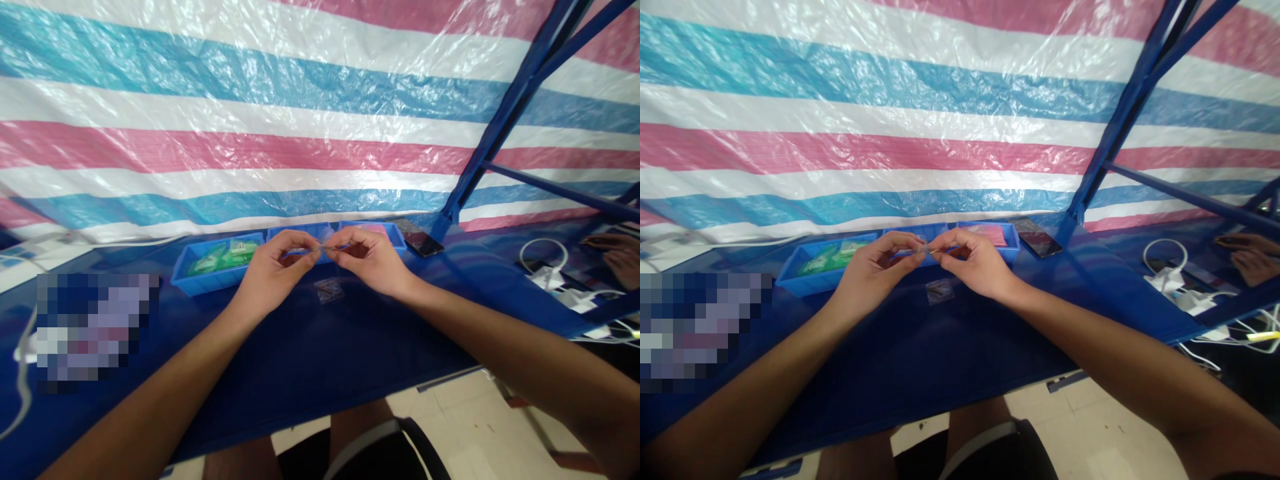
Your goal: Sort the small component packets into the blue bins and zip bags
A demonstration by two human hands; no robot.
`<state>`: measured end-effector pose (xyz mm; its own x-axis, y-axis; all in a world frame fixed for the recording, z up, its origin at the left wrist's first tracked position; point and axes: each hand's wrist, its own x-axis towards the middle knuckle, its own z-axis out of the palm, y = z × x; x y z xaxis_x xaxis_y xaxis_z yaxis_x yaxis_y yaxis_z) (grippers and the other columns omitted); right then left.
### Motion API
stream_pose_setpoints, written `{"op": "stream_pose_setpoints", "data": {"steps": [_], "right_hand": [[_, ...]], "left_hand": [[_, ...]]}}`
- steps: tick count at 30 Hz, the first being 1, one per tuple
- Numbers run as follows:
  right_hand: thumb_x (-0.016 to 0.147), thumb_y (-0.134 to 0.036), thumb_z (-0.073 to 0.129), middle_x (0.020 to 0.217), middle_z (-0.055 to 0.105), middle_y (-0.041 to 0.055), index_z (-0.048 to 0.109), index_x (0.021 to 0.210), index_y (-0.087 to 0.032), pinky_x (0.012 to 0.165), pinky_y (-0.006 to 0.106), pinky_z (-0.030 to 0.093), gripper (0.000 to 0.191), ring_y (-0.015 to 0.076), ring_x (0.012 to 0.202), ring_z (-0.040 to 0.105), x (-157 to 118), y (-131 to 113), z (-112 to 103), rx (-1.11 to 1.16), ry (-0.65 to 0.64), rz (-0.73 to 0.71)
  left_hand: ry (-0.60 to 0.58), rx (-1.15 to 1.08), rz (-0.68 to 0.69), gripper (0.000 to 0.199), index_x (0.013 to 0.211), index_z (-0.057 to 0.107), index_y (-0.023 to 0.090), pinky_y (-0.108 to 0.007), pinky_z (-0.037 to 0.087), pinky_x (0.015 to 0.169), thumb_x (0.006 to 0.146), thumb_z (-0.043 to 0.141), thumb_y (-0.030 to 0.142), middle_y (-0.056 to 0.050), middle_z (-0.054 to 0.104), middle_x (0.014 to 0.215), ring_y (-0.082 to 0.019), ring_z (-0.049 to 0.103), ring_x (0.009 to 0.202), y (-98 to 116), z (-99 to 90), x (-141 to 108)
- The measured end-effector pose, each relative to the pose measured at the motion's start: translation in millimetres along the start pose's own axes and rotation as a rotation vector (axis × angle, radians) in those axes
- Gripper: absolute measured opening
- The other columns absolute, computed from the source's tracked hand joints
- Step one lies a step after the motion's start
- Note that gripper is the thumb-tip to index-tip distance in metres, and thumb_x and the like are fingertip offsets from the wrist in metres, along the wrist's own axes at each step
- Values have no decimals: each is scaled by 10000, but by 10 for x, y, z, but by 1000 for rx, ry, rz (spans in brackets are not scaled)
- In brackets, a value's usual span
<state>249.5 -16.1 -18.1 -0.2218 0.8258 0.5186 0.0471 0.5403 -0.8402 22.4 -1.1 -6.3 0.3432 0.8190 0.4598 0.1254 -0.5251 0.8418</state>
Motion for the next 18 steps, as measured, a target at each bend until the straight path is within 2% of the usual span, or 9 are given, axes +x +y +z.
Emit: {"op": "stream_pose_setpoints", "data": {"steps": [3, 7, 9, 11, 14, 18], "right_hand": [[950, -342, 788, 1106, 744, 76, 835, 1006, -245, 955, 392, 588, 121, 236, 1079, 712, -4, -8, -33, -89, 18, -85], [961, -256, 733, 1119, 714, 77, 852, 979, -259, 946, 388, 574, 120, 238, 1108, 684, 2, 17, -60, -152, 64, -118], [960, -219, 699, 1093, 715, 75, 843, 974, -253, 943, 383, 567, 148, 239, 1117, 685, 6, 34, -60, -157, 74, -113], [962, -193, 668, 1066, 715, 71, 829, 970, -242, 933, 375, 560, 168, 233, 1104, 693, 6, 44, -52, -163, 72, -116], [975, -163, 636, 1047, 720, 62, 810, 967, -230, 912, 371, 552, 186, 213, 1024, 704, -4, 45, -30, -203, 21, -146], [980, -108, 601, 1069, 731, 63, 799, 968, -226, 963, 386, 555, 231, 210, 1030, 715, -27, 37, -13, -288, -103, -197]], "left_hand": [[16, -8, 30, 195, 1025, 804, 213, -397, 591, 1054, 921, 834, 374, -101, 787, 1308, -288, 729, 1244, -10, -5, 9], [65, 78, -45, 237, 1094, 828, 209, -401, 612, 983, 963, 775, 399, -82, 844, 1151, -263, 783, 1022, 25, -29, 16], [104, 224, -7, 259, 1145, 835, 214, -401, 613, 962, 1011, 697, 388, -77, 843, 1138, -258, 778, 997, 52, -59, 16], [119, 402, 109, 303, 1215, 829, 221, -429, 585, 1063, 1050, 605, 340, -83, 819, 1255, -269, 760, 1130, 64, -99, 17], [65, 628, 265, 395, 1362, 775, 202, -523, 464, 1259, 1059, 540, 295, -113, 742, 1458, -309, 655, 1390, 11, -153, 26], [-91, 765, 296, 416, 1389, 756, 173, -610, 347, 1343, 1045, 565, 306, -156, 672, 1570, -365, 544, 1536, -134, -180, 33]]}}
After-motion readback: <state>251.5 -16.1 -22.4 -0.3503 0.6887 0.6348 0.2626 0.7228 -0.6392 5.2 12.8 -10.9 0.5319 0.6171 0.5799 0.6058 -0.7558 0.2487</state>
